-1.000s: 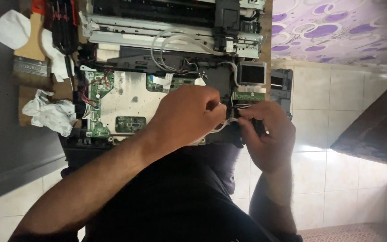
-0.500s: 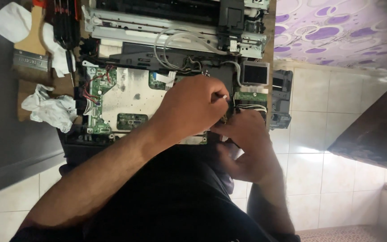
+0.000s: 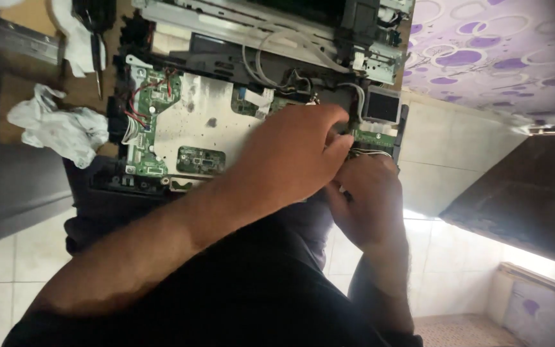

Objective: The person works on the internal components of a disassembled printer, manipulating wires and circuit boards with their hands. They connect and disconnect various cables and adjust parts within the printer's chassis.

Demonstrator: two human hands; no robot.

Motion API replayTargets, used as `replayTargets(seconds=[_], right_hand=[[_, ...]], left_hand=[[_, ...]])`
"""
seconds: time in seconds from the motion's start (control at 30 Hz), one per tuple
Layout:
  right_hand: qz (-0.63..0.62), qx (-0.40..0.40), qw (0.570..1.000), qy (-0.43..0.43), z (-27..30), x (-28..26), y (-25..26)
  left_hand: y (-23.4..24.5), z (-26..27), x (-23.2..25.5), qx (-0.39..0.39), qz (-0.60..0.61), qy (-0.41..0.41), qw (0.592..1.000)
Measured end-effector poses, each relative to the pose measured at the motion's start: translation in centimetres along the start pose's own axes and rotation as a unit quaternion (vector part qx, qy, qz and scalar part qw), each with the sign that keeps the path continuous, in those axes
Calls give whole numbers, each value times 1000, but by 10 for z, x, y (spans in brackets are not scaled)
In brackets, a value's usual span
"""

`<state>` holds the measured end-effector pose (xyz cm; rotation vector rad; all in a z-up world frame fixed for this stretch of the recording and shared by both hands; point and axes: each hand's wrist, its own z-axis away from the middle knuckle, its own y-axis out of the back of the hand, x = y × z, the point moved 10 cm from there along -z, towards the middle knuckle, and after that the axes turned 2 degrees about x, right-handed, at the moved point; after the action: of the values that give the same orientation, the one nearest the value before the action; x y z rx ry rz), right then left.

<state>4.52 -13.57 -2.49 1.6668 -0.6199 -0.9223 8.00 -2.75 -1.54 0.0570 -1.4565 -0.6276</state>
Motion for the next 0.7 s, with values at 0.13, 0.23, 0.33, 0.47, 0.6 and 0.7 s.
replayTargets(seconds=[0.13, 0.23, 0.33, 0.47, 0.6, 0.7], right_hand=[[-26, -5, 998, -61, -2, -7, 7], [-55, 4, 998, -36, -7, -20, 13], [-67, 27, 996, -44, -3, -16, 12], [-86, 62, 994, -40, 0, -13, 16], [-124, 73, 989, -23, -4, -23, 25], [-88, 77, 993, -18, 4, -12, 22]], left_hand=[[19, 17, -8, 120, -29, -11, 992], [44, 44, -5, 147, -20, -51, 988], [62, 64, -10, 175, -17, -75, 981], [39, 69, -3, 158, -127, -125, 971], [-6, 63, 2, 243, -360, -131, 891], [-27, 48, -2, 174, -405, -128, 888]])
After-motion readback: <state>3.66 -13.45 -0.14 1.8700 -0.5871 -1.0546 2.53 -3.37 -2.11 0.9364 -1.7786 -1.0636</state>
